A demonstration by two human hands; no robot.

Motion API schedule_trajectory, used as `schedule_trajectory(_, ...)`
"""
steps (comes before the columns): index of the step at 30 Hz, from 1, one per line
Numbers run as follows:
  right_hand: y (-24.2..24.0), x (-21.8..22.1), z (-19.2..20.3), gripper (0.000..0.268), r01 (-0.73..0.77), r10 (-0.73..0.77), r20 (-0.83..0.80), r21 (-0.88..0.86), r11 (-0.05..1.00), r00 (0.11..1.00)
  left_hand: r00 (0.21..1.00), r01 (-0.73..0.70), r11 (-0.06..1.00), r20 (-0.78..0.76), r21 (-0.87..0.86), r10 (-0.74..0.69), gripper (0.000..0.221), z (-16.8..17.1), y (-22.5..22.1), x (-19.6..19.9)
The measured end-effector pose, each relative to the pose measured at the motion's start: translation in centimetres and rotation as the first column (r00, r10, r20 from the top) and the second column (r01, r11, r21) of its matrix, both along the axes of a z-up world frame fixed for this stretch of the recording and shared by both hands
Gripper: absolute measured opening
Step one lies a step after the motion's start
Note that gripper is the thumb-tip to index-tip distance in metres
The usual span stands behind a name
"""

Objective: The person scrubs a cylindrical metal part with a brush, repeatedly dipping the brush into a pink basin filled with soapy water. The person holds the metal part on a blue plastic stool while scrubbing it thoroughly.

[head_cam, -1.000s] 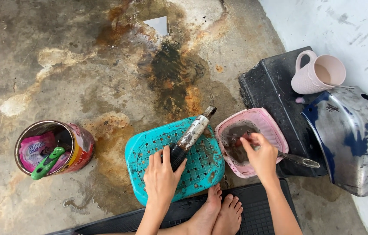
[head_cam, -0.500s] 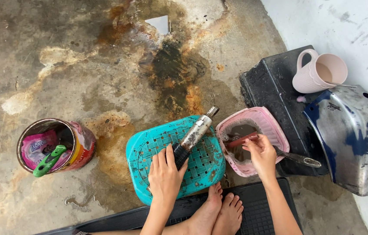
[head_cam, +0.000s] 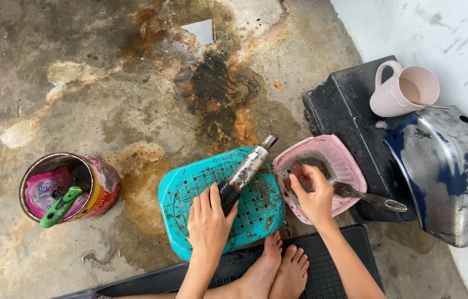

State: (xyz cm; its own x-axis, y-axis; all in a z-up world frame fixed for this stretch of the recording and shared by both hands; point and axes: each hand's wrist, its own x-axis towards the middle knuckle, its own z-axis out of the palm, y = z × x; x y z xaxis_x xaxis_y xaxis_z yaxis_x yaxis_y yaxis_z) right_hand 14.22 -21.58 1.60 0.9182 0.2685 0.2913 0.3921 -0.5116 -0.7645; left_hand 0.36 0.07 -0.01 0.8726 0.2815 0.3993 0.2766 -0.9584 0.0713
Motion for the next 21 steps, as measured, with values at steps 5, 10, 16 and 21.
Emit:
schedule_trajectory(5, 4.0, 1.7, 2.0, 0.022, -0.147, 0.149, 0.262, -0.027, 0.989, 0.953, 1.0, 0.009, 1.0, 0.009, -0.012, -0.009, 0.067, 0.2, -0.1, 0.0)
schedule_trajectory(10, 7.2, 0.2, 2.3, 0.025, -0.224, 0.283, 0.392, -0.191, 0.956, 0.875, 1.0, 0.008, 1.0, 0.023, -0.014, -0.007, 0.066, 0.1, -0.1, 0.1)
schedule_trajectory(16, 7.6, -0.5, 2.1, 0.039, -0.416, 0.472, 0.43, -0.223, 0.882, 0.77, 1.0, 0.014, 1.0, 0.006, -0.002, -0.014, 0.067, 0.2, -0.3, 0.1)
schedule_trajectory(21, 7.2, -3.5, 2.1, 0.038, -0.346, 0.467, 0.373, -0.348, 0.871, 0.801, 1.0, 0.025, 1.0, -0.009, 0.009, -0.025, 0.07, -0.6, -0.4, -0.2)
